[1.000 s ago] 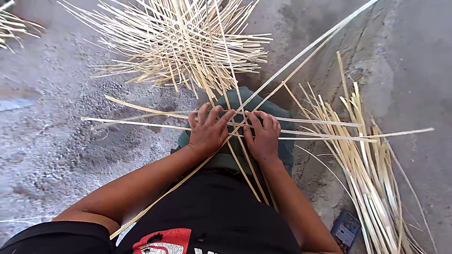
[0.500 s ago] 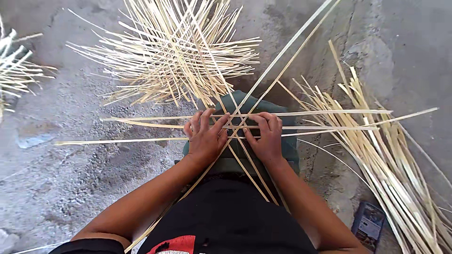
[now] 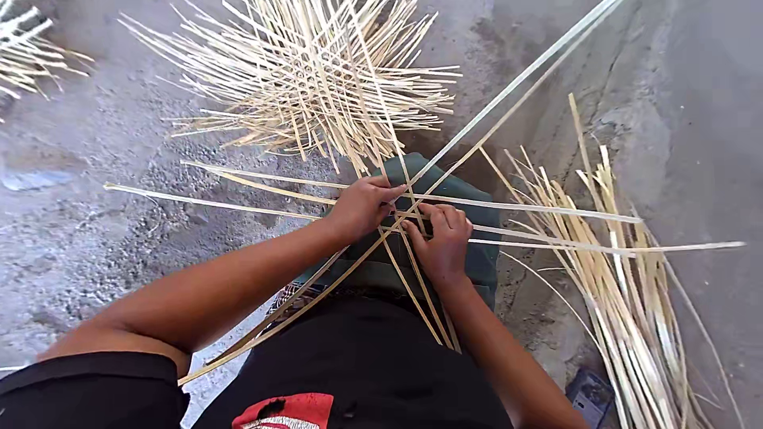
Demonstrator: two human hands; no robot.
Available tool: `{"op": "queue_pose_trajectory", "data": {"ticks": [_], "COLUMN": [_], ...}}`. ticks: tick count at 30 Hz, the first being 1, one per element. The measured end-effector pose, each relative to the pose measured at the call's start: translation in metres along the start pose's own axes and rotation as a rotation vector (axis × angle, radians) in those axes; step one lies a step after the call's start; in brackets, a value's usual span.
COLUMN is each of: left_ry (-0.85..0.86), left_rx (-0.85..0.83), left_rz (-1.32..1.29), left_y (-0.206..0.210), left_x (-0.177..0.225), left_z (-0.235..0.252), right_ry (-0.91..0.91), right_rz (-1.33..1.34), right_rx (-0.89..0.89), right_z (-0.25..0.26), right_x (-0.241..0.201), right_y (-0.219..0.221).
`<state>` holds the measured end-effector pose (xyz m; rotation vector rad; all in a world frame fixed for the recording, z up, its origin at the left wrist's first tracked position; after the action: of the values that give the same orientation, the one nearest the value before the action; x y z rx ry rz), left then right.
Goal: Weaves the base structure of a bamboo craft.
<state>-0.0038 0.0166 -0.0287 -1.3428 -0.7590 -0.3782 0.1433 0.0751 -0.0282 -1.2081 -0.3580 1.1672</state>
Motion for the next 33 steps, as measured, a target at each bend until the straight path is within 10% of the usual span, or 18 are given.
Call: {"op": "queue_pose_trajectory", "data": {"ticks": [33], "left_ry": [-0.144], "left_rx": [0.379], "left_rz": [0.333], "left_y": [0.006], "left_x": [-0.010], "left_z": [-0.041], "right_ry": [-0.148], "right_rz": [-0.038], "right_rx": [-0.095], "right_z": [0.010], "right_x": [0.007], "right_y": [0.006]}}
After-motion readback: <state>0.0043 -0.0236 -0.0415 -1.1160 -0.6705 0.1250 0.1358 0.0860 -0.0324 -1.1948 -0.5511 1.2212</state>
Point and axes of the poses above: each hand's wrist, its own z-axis towards the middle knuckle, its own y-axis out of the palm, x = y × z, the point moved 9 cm from there along z, towards the middle knuckle, and after that the axes turned 7 degrees about -y, right-handed, at the moved point
